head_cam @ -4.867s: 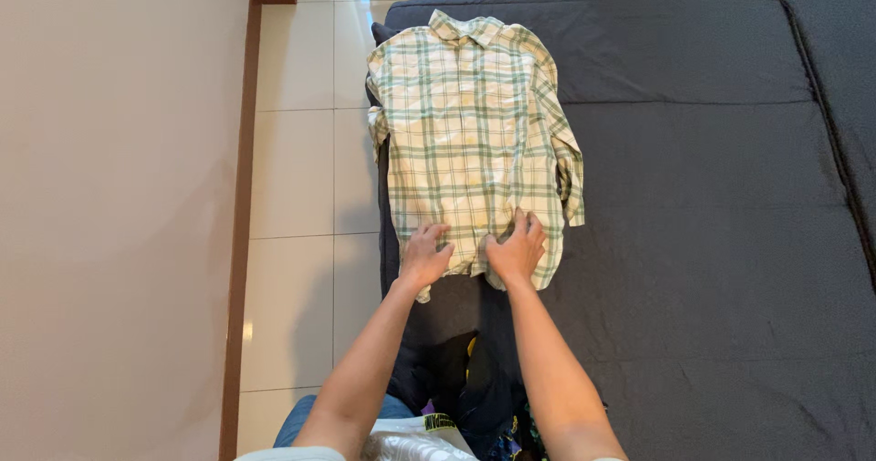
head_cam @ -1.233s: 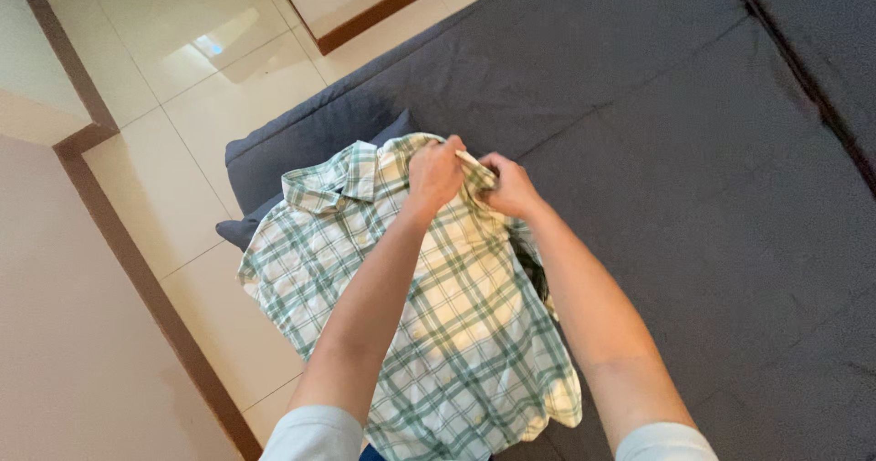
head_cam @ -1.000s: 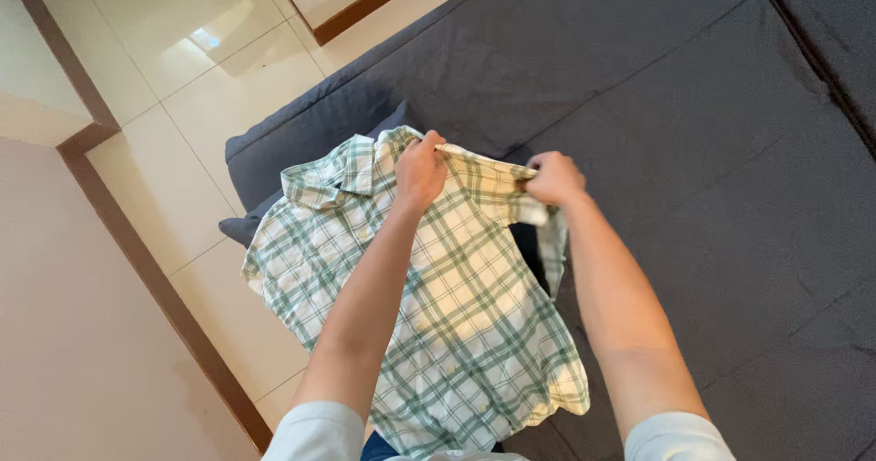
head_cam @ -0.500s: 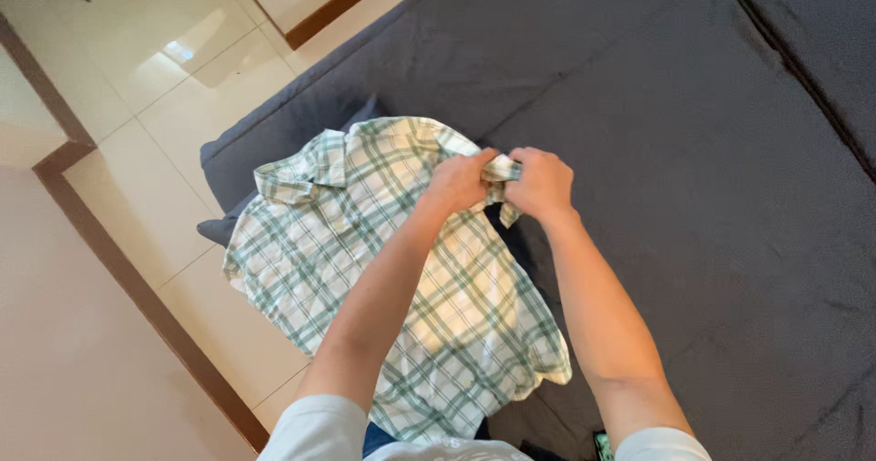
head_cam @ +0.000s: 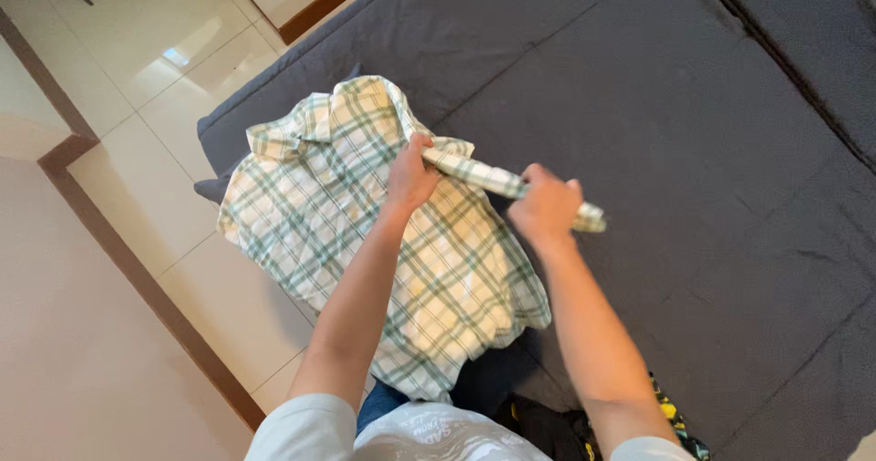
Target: The person folds a dark sweater and a plaid shirt on a bed, then places the folded sweater into a wardrobe.
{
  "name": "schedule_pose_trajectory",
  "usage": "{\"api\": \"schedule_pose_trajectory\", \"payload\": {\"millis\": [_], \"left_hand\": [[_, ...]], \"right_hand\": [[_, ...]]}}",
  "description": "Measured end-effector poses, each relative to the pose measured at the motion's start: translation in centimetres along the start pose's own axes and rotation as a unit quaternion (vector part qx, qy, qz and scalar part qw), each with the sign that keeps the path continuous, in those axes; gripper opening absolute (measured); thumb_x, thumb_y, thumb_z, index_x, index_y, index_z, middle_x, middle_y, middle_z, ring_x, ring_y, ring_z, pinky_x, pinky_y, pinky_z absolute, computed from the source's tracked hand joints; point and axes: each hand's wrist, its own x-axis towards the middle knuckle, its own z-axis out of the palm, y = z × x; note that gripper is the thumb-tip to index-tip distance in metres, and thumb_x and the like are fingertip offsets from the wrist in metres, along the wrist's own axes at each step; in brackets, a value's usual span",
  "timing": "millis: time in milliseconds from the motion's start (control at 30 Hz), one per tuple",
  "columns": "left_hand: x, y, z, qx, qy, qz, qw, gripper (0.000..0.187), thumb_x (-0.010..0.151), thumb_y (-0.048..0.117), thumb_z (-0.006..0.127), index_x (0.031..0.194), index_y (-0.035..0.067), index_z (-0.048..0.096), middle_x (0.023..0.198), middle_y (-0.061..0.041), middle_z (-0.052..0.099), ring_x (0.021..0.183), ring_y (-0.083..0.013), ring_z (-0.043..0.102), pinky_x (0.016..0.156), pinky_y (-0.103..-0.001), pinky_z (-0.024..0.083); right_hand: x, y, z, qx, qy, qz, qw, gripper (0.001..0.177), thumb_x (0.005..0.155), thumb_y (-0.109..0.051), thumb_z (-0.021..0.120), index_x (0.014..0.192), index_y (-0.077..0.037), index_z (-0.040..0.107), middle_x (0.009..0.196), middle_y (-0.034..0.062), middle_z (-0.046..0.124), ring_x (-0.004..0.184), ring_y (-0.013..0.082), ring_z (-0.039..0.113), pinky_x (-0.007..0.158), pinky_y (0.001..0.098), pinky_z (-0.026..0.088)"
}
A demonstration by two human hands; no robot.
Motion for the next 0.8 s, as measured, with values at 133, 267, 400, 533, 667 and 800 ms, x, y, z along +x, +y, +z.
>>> {"api": "schedule_pose_trajectory", "payload": {"millis": [133, 267, 400, 533, 667, 800], "left_hand": [[-3.4, 0.2, 2.1, -0.154, -0.096, -0.160, 0.970, 0.036, 0.090, 0.016, 0.066, 0.125, 0.013, 0.058, 0.097, -0.019, 0.075, 0.088, -0.0396, 0.073, 0.078, -0.049, 0.055], [-7.0, 2.8, 2.7, -0.089, -0.093, -0.194, 0.972, 0.051, 0.087, 0.020, 0.075, 0.133, 0.014, 0.055, 0.106, -0.025, 0.070, 0.094, -0.0466, 0.068, 0.080, -0.051, 0.053], [-9.1, 4.4, 2.4, -0.023, -0.114, -0.182, 0.976, 0.070, 0.075, 0.003, 0.069, 0.141, 0.015, 0.047, 0.103, -0.029, 0.067, 0.102, -0.0493, 0.063, 0.087, -0.053, 0.050], [-10.6, 3.6, 2.4, -0.026, -0.043, -0.207, 0.977, 0.058, 0.076, -0.002, 0.063, 0.130, 0.016, 0.056, 0.103, -0.024, 0.071, 0.105, -0.0458, 0.066, 0.090, -0.055, 0.049], [-13.4, 4.2, 2.7, 0.069, 0.014, -0.078, 0.994, 0.056, 0.076, -0.003, 0.063, 0.130, 0.013, 0.059, 0.131, -0.024, 0.060, 0.122, -0.0445, 0.055, 0.104, -0.053, 0.044], [-14.5, 5.2, 2.0, 0.212, -0.072, 0.022, 0.974, 0.050, 0.074, 0.000, 0.066, 0.124, 0.008, 0.066, 0.155, -0.018, 0.039, 0.145, -0.0397, 0.032, 0.110, -0.056, 0.031]], "right_hand": [[-5.4, -2.8, 2.7, -0.007, -0.101, -0.026, 0.995, 0.059, 0.065, -0.007, 0.075, 0.122, -0.010, 0.060, 0.102, 0.0113, 0.073, 0.093, 0.0335, 0.070, 0.082, 0.0525, 0.045], [-10.5, -5.2, 3.5, 0.024, -0.204, -0.042, 0.978, 0.067, 0.071, -0.011, 0.074, 0.136, -0.015, 0.056, 0.121, 0.0143, 0.065, 0.099, 0.0387, 0.068, 0.084, 0.0509, 0.052], [-12.9, -4.6, 3.2, 0.082, -0.204, -0.056, 0.974, 0.074, 0.073, -0.011, 0.075, 0.142, -0.009, 0.051, 0.123, 0.0190, 0.057, 0.098, 0.0411, 0.064, 0.079, 0.0491, 0.052], [-14.0, -2.5, 3.3, 0.144, -0.229, -0.043, 0.962, 0.070, 0.064, -0.008, 0.072, 0.133, -0.011, 0.060, 0.114, 0.0110, 0.064, 0.098, 0.0317, 0.069, 0.082, 0.0432, 0.056], [-15.4, 0.4, 3.8, 0.155, -0.158, -0.022, 0.975, 0.051, 0.074, -0.017, 0.075, 0.125, -0.013, 0.067, 0.118, 0.0128, 0.062, 0.109, 0.0326, 0.063, 0.090, 0.0429, 0.052], [-15.0, 1.3, 4.5, 0.112, -0.197, -0.043, 0.973, 0.045, 0.071, -0.025, 0.083, 0.112, -0.010, 0.071, 0.127, 0.0134, 0.058, 0.121, 0.0338, 0.053, 0.095, 0.0441, 0.046]]}}
